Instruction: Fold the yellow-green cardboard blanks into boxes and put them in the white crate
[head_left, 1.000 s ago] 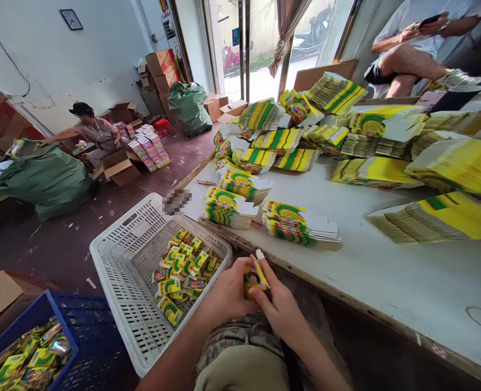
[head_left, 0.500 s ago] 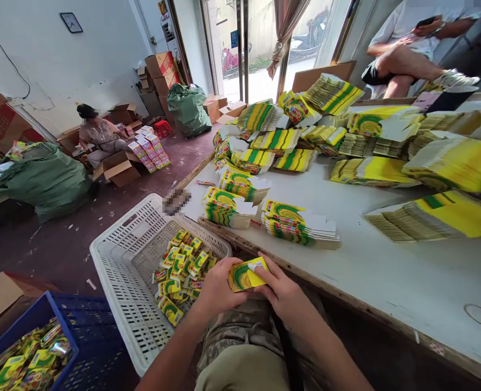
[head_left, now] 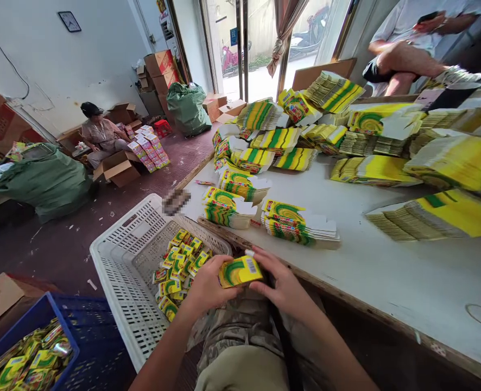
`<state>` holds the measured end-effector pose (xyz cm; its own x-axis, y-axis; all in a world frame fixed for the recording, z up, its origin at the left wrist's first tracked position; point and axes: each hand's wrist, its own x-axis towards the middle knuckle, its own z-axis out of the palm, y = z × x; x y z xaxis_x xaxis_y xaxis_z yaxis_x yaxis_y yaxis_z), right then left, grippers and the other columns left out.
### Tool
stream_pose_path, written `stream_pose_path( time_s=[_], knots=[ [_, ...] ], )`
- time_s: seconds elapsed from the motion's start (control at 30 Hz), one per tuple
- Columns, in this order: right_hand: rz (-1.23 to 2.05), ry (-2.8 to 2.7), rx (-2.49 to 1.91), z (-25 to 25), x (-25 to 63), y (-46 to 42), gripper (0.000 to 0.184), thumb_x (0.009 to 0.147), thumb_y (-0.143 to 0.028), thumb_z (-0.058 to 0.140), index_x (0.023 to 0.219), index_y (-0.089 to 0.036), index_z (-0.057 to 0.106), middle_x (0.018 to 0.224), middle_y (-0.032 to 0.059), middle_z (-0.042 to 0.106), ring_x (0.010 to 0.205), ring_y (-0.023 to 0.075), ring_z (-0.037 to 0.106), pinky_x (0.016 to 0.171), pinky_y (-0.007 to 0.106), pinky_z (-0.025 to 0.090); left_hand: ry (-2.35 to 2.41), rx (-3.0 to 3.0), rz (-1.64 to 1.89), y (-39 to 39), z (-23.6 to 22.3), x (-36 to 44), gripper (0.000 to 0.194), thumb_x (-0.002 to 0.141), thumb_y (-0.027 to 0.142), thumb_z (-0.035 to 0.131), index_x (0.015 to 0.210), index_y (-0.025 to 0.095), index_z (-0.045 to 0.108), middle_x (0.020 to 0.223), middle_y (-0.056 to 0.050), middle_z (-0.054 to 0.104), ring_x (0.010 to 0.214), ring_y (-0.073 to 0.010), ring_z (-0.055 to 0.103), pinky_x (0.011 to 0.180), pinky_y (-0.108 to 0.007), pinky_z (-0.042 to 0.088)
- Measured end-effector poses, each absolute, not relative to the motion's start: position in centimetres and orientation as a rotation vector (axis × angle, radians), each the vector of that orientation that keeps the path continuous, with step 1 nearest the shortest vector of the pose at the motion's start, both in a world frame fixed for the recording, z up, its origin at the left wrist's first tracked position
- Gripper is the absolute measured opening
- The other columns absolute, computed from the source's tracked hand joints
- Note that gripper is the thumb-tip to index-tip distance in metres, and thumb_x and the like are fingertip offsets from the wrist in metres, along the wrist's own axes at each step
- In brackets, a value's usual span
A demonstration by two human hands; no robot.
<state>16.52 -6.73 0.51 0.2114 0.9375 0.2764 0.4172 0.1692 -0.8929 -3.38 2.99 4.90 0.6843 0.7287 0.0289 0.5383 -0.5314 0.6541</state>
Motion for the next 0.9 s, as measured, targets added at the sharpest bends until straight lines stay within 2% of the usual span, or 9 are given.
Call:
stream_pose_path(
  time_s=[0.07, 0.13, 0.2, 0.37, 0.6, 0.67, 0.8, 0.83, 0.9],
  knots=[
    [0.418, -1.328, -1.521, 0.5, 19.0, -5.6, 0.054, 0.084, -0.044, 0.067, 0.132, -0.022, 0.058, 0.133, 0.0138, 0.062, 0.120, 0.0309, 0.059, 0.102, 0.050, 0.047, 1.175, 2.336, 0.436, 4.3, 4.9, -5.5, 0.057, 0.066, 0.029, 0.081, 0.118, 0.020, 0.058, 0.117, -0.009, 0.067, 0.109, -0.0302, 0.062, 0.096, -0.045, 0.049],
    [0.122, -1.214, -1.709, 0.3, 22.4, -4.3, 0.049, 0.086, -0.044, 0.062, 0.129, -0.019, 0.059, 0.125, 0.0161, 0.065, 0.114, 0.0327, 0.061, 0.099, 0.052, 0.047, 1.423, 2.391, 0.508, 5.8, 4.9, -7.8, 0.071, 0.062, 0.031, 0.085, 0.125, 0.018, 0.055, 0.127, -0.014, 0.061, 0.120, -0.0364, 0.055, 0.103, -0.054, 0.042],
    [-0.077, -1.178, -1.931, -0.1, 25.5, -3.0, 0.046, 0.086, -0.038, 0.060, 0.124, -0.013, 0.062, 0.118, 0.0206, 0.066, 0.108, 0.0356, 0.060, 0.095, 0.053, 0.047, 1.549, 2.389, 0.577, 6.8, 4.7, -9.6, 0.080, 0.062, 0.033, 0.086, 0.131, 0.016, 0.050, 0.134, -0.017, 0.056, 0.127, -0.0384, 0.049, 0.106, -0.057, 0.038],
    [-0.120, -1.219, -2.130, -1.7, 28.6, -1.4, 0.024, 0.082, -0.024, 0.056, 0.100, -0.017, 0.070, 0.090, 0.0142, 0.067, 0.084, 0.0304, 0.060, 0.079, 0.045, 0.048, 1.308, 2.320, 0.553, 6.3, 3.7, -9.7, 0.052, 0.075, 0.033, 0.076, 0.123, 0.023, 0.059, 0.126, -0.010, 0.064, 0.121, -0.0303, 0.057, 0.105, -0.050, 0.043],
    [-0.150, -1.119, -2.068, -1.3, 28.3, -1.6, 0.020, 0.082, -0.028, 0.056, 0.099, -0.018, 0.059, 0.087, 0.0115, 0.063, 0.085, 0.0290, 0.059, 0.075, 0.042, 0.048, 0.931, 2.070, 0.397, 3.2, 3.4, -4.8, 0.045, 0.077, 0.036, 0.076, 0.119, 0.022, 0.064, 0.122, -0.009, 0.068, 0.116, -0.0269, 0.061, 0.104, -0.046, 0.046],
    [-0.072, -1.030, -1.960, -0.8, 27.2, -2.2, 0.022, 0.085, -0.036, 0.057, 0.099, -0.020, 0.054, 0.083, 0.0085, 0.063, 0.078, 0.0261, 0.061, 0.071, 0.040, 0.050, 0.810, 1.933, 0.341, 2.6, 3.0, -3.4, 0.052, 0.076, 0.041, 0.077, 0.122, 0.022, 0.062, 0.122, -0.010, 0.068, 0.114, -0.0263, 0.062, 0.102, -0.044, 0.047],
    [0.379, -0.887, -1.554, 0.4, 21.6, -4.3, 0.041, 0.077, -0.051, 0.070, 0.100, -0.024, 0.050, 0.082, 0.0034, 0.064, 0.071, 0.0214, 0.063, 0.069, 0.037, 0.054, 0.601, 1.538, 0.457, 1.7, 1.7, -0.3, 0.089, 0.065, 0.064, 0.078, 0.138, 0.022, 0.047, 0.136, -0.015, 0.059, 0.123, -0.0301, 0.058, 0.103, -0.046, 0.048],
    [0.509, -0.907, -1.479, 0.8, 19.7, -4.9, 0.039, 0.078, -0.049, 0.071, 0.099, -0.024, 0.050, 0.083, 0.0033, 0.064, 0.071, 0.0205, 0.064, 0.068, 0.036, 0.054, 0.577, 1.447, 0.549, 1.5, 1.6, 0.5, 0.091, 0.065, 0.070, 0.074, 0.137, 0.022, 0.047, 0.135, -0.016, 0.059, 0.124, -0.0309, 0.057, 0.103, -0.047, 0.047],
    [0.776, -0.963, -1.329, 1.7, 16.1, -5.9, 0.035, 0.080, -0.043, 0.071, 0.100, -0.024, 0.050, 0.085, 0.0028, 0.065, 0.071, 0.0186, 0.065, 0.067, 0.033, 0.055, 0.583, 1.281, 0.758, 1.2, 1.9, 2.1, 0.080, 0.072, 0.078, 0.060, 0.127, 0.020, 0.053, 0.125, -0.014, 0.063, 0.119, -0.0308, 0.059, 0.102, -0.049, 0.048]
  ],
)
